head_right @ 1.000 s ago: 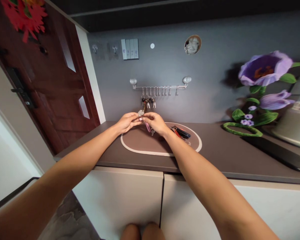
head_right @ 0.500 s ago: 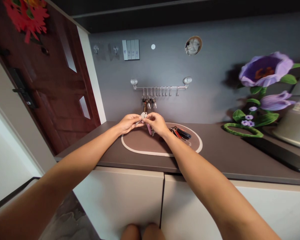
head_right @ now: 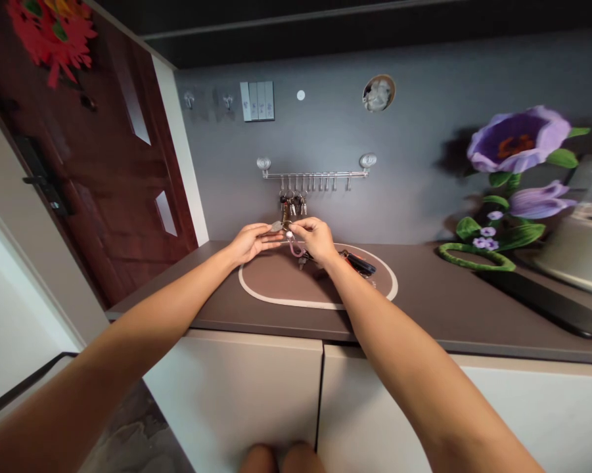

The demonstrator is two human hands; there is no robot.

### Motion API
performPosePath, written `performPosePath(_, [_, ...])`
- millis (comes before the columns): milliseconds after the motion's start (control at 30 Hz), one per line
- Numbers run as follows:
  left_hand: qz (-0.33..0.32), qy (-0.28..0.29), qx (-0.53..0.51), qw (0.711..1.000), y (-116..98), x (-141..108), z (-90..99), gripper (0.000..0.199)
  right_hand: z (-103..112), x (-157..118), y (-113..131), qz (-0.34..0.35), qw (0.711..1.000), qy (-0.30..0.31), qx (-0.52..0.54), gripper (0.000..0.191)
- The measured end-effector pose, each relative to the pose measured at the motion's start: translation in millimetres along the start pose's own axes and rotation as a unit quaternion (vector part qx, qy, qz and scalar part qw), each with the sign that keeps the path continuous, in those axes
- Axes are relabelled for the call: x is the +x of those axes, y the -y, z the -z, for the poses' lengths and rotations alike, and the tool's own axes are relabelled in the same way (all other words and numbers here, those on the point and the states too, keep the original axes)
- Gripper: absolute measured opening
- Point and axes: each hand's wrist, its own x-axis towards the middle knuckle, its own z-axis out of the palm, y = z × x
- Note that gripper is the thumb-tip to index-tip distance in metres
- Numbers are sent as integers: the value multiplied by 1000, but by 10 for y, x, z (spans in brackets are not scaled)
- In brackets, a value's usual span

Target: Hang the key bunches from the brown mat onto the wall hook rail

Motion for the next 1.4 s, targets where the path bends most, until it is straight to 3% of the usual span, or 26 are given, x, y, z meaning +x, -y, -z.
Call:
performPosePath(267, [52, 26, 113, 992, 146, 11, 4, 14, 0, -7, -5, -50, 995, 18, 80, 29])
performPosePath(533, [12, 68, 196, 978, 216, -27, -67, 32, -28, -57, 10, -132, 975, 38, 173, 34])
performPosePath(800, [-19, 6, 276, 961, 224, -52, -213, 29, 5, -43, 56, -163, 963, 12, 214, 37])
performPosePath(933, [-49, -56, 359, 931, 201, 7, -285, 20, 71, -19, 87, -159, 966, -29, 199, 35])
performPosePath(1200, [-118, -88, 479, 866, -9, 196, -493, 14, 281, 256, 171, -149, 972, -91, 154, 29])
performPosePath(1400, [-169, -119, 527, 824, 98, 270, -614, 23, 331, 509, 239, -160, 966, -134, 152, 21])
